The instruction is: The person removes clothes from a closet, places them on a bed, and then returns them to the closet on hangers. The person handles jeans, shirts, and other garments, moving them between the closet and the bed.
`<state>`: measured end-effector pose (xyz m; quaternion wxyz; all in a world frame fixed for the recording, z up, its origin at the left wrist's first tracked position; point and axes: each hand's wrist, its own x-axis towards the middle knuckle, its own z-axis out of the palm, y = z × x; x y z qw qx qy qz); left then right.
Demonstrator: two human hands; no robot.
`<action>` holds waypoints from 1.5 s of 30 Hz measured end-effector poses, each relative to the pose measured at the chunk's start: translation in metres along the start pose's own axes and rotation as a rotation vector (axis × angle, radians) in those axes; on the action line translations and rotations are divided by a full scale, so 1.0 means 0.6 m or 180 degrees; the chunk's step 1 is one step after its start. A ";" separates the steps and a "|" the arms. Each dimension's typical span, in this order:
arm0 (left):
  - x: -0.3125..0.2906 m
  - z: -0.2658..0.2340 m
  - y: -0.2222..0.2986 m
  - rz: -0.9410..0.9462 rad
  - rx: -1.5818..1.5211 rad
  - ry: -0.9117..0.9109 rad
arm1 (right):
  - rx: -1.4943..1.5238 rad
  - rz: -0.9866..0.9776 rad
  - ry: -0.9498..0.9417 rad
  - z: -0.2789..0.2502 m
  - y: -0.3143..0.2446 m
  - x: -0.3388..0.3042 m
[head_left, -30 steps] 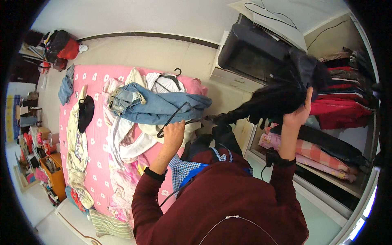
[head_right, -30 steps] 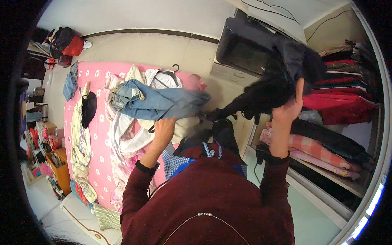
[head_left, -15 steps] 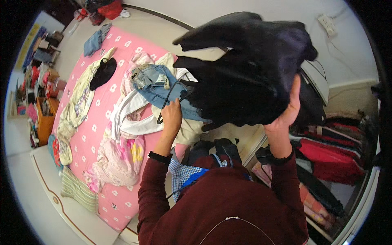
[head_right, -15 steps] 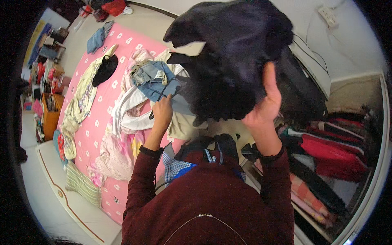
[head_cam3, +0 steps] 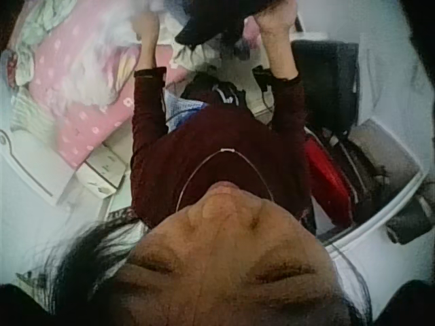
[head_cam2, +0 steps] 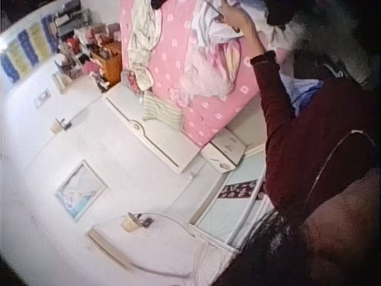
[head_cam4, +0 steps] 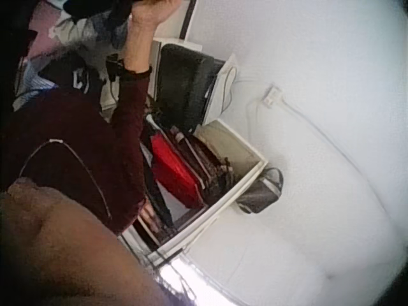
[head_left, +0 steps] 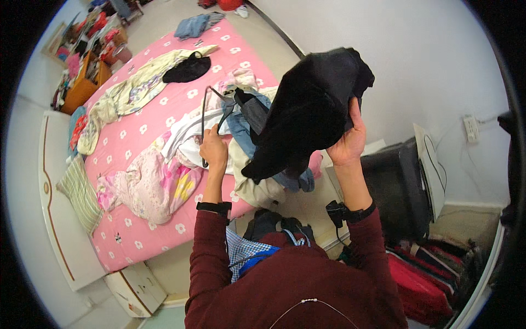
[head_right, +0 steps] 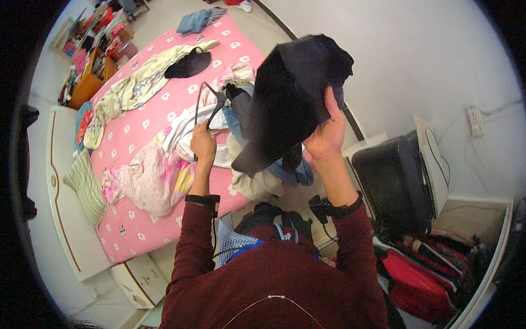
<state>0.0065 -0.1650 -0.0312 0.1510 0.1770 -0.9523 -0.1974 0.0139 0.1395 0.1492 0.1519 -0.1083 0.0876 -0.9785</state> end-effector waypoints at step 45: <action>-0.069 0.001 -0.015 -0.0585 -0.3449 -0.0845 | -0.5850 0.1001 0.0293 -0.320 0.138 -0.076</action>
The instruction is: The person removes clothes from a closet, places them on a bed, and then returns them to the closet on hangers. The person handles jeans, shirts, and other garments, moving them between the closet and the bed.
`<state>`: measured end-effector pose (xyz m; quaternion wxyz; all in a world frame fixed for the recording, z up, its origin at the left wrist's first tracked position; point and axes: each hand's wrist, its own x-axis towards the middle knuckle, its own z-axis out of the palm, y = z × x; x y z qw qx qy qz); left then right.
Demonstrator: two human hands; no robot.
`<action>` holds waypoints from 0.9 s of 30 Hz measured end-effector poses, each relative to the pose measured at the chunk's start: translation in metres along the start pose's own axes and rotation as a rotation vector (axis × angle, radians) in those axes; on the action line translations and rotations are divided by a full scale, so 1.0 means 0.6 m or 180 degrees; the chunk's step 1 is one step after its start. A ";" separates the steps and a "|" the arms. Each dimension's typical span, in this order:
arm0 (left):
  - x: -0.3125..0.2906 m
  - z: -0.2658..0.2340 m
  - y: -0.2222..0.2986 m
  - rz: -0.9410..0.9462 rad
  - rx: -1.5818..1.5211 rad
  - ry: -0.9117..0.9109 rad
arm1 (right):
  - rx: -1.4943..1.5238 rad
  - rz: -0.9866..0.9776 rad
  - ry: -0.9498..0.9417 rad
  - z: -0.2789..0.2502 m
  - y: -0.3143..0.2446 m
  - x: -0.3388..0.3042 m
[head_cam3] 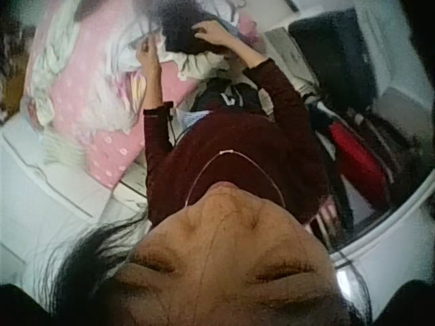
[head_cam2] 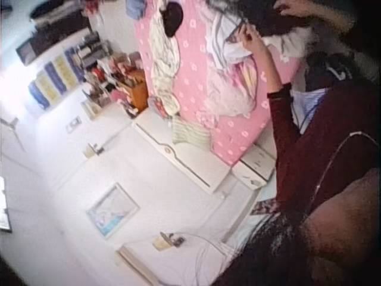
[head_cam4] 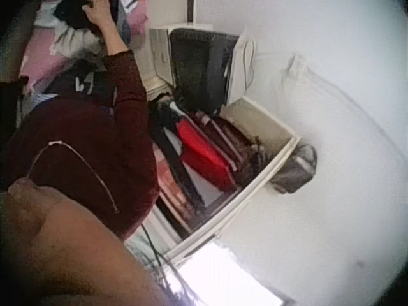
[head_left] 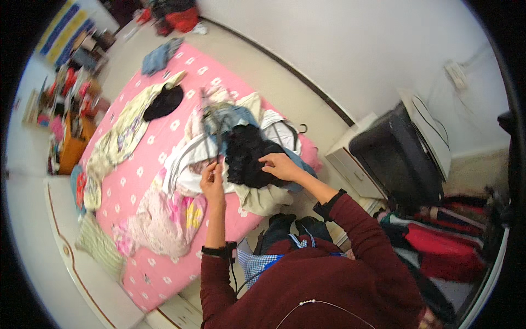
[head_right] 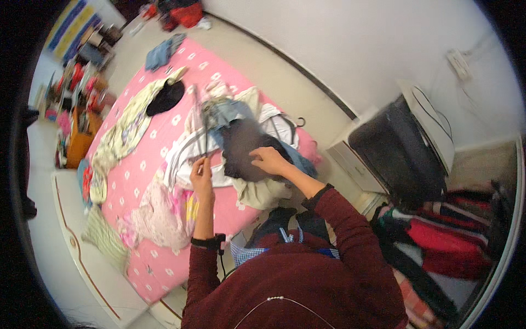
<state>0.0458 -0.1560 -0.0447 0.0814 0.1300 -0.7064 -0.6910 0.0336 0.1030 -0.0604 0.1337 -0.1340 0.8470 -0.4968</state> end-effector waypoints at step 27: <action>-0.430 0.607 0.371 -0.0672 -0.2115 -0.6523 | 0.0842 -0.0057 0.5586 -0.380 -0.461 -0.808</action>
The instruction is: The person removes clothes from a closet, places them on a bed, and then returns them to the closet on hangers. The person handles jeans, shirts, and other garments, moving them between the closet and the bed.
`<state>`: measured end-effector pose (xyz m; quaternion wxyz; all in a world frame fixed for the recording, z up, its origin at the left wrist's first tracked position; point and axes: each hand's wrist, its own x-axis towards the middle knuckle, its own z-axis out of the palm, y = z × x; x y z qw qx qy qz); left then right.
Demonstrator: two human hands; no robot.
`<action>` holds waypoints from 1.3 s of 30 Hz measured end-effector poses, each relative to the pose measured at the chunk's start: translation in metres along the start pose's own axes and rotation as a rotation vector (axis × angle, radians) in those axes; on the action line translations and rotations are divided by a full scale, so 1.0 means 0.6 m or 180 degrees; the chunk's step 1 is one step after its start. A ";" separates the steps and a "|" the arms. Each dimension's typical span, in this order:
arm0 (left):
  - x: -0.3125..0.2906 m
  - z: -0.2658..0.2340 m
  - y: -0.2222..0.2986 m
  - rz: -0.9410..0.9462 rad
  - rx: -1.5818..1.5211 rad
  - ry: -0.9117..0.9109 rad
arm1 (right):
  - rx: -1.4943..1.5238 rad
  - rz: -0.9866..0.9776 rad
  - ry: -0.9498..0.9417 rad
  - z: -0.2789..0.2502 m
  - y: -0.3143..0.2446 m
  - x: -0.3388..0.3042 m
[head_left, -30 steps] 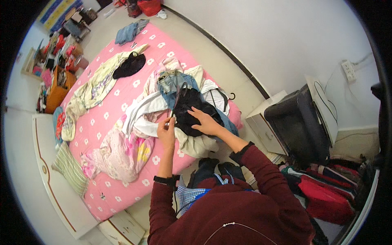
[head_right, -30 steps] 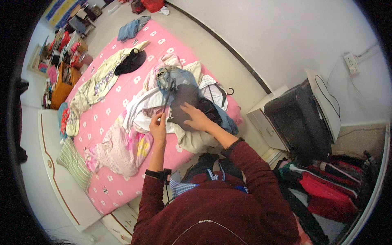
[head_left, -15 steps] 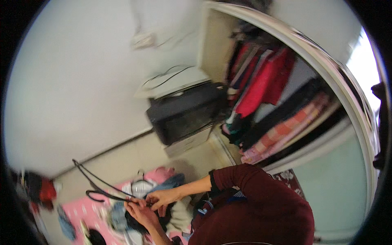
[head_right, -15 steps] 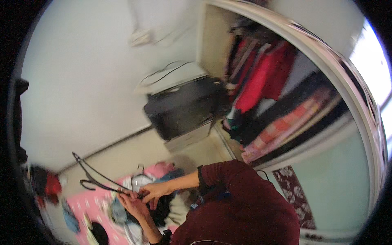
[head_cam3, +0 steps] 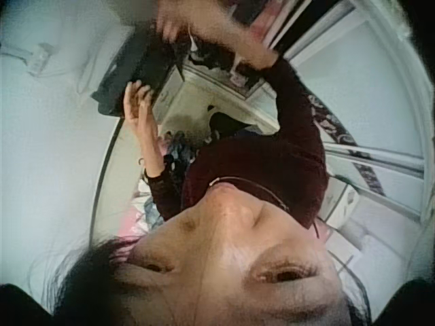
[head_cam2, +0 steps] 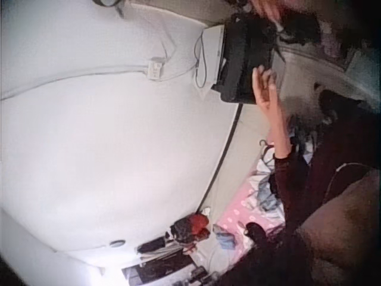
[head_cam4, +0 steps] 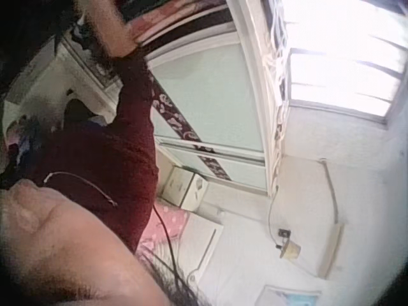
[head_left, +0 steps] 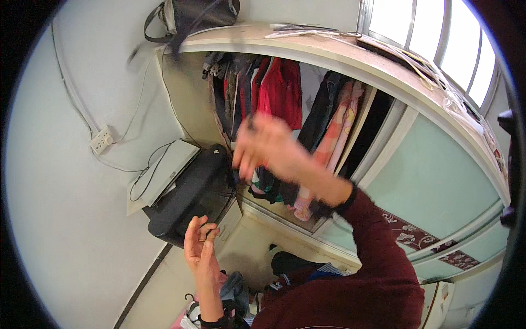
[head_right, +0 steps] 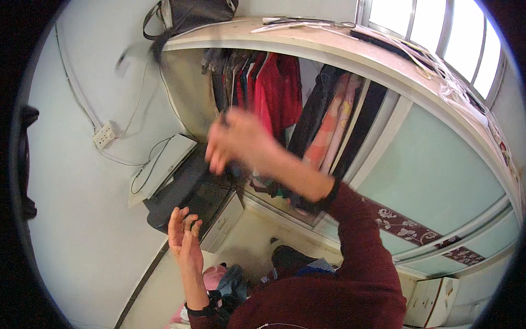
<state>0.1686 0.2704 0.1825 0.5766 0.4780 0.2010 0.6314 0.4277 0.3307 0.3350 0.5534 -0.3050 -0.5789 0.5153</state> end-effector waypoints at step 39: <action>0.480 0.140 -0.452 -0.1121 0.0924 -0.0825 | -0.6598 -0.0672 0.0483 -0.786 0.239 0.508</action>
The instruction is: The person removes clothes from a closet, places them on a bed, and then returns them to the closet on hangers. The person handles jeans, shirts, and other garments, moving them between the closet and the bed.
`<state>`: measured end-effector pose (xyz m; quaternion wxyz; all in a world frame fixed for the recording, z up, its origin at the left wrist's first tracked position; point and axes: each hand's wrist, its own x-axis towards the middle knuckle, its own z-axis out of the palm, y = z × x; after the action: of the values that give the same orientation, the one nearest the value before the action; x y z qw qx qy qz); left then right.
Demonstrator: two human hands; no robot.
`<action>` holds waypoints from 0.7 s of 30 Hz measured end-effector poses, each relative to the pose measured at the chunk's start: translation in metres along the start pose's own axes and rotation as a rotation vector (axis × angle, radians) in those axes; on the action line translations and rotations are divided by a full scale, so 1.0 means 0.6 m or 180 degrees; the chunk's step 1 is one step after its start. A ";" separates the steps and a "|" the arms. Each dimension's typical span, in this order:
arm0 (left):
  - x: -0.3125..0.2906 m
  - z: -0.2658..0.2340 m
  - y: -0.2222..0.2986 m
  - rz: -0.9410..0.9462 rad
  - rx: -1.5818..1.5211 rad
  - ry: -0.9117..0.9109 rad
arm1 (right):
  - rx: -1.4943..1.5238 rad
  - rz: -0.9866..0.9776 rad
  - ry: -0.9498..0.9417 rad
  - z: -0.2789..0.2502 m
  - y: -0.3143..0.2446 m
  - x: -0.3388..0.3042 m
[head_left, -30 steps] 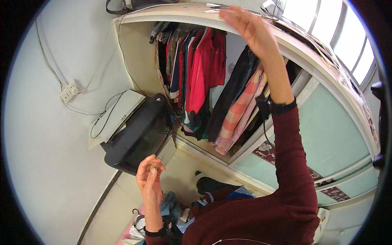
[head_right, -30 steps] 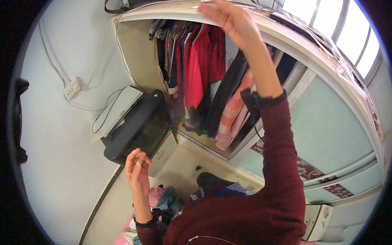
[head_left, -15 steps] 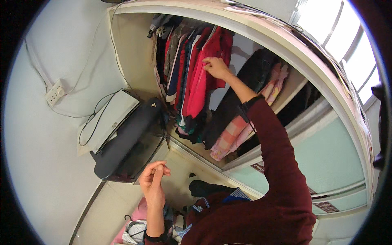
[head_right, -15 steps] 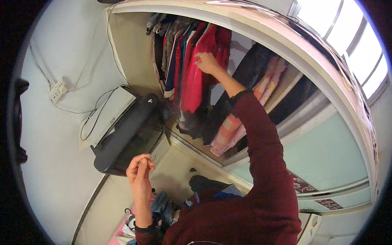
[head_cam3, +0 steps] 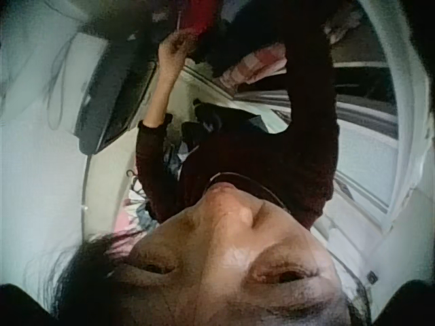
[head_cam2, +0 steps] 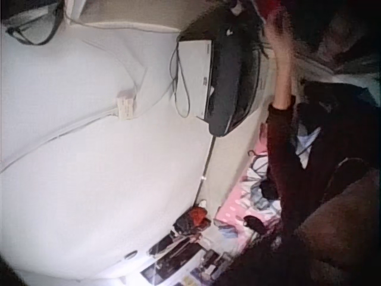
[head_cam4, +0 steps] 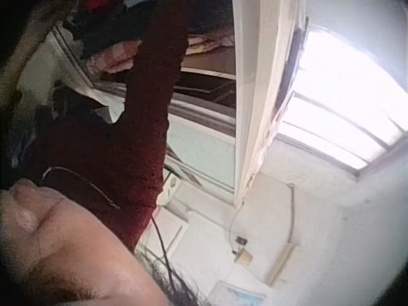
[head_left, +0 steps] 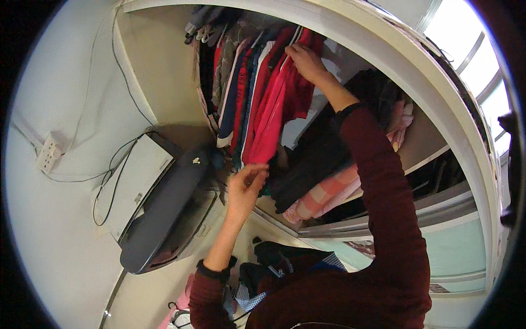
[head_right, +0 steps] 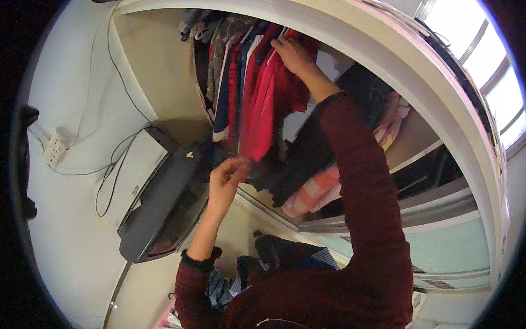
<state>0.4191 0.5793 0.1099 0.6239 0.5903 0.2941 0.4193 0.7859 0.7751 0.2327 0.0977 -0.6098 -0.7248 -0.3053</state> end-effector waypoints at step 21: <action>0.265 0.293 -0.213 0.0993 0.1359 0.0250 | -0.0992 0.0039 -0.2736 -0.155 0.086 -0.072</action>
<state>0.6691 0.6378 0.0275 0.4012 0.7300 0.3054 0.4615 0.8234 0.6908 0.3013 -0.3031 -0.6928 -0.6414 -0.1294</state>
